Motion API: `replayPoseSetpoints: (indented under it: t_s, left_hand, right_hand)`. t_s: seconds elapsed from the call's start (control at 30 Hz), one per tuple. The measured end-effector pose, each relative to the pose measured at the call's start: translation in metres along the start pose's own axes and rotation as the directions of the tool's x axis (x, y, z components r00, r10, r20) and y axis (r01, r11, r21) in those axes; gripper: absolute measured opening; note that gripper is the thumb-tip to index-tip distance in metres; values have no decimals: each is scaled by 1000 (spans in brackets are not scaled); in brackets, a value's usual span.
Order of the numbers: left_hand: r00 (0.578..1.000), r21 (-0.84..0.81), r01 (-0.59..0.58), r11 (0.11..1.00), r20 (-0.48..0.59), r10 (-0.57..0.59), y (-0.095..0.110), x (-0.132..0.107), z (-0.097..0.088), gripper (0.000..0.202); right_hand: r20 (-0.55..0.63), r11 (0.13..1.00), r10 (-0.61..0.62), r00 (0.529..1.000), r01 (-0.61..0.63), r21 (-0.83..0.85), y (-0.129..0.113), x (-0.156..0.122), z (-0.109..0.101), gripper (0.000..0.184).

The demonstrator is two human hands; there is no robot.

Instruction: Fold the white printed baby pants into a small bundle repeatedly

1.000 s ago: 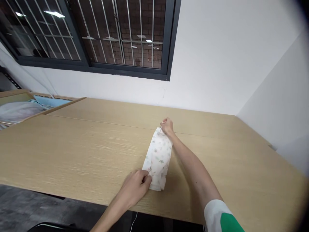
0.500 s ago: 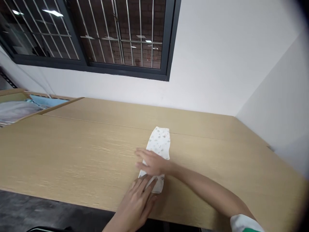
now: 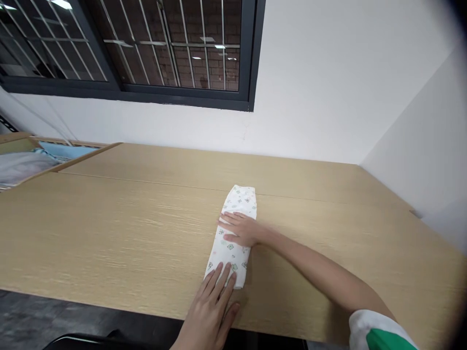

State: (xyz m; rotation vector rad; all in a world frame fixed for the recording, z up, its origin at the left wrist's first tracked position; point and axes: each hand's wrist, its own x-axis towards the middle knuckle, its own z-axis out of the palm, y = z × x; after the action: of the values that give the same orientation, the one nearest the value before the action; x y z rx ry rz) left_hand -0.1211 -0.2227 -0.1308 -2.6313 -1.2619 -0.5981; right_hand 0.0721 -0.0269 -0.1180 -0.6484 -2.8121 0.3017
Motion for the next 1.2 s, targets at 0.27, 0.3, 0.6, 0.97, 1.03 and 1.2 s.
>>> replayPoseSetpoints:
  t_s: [0.27,0.3,0.6,0.97,1.03,1.2]
  left_hand:
    - [999,24,-21,999,28,20,2,0,-4,65]
    - [999,18,-22,1000,27,22,2,0,-4,65]
    - [996,-112,24,993,83,-14,-15,9,-15,48]
    - [999,-153,-48,987,15,51,-53,18,-15,22]
    - [999,-134,-38,990,34,43,-52,21,-11,22]
    - [989,-82,65,994,135,-54,-46,36,-15,27]
  right_hand:
    - [-17,957,288,958,-288,-15,92,28,-12,61]
    - [-38,949,313,949,-314,-11,100,30,-14,60]
    - [-177,948,285,942,-304,-92,108,34,-22,57]
    - [-153,989,101,983,-115,-88,-59,-40,-27,41]
    - [-104,992,55,993,-66,-108,-84,-52,-17,49]
    - [-75,950,53,996,-73,-304,-116,-67,-3,16]
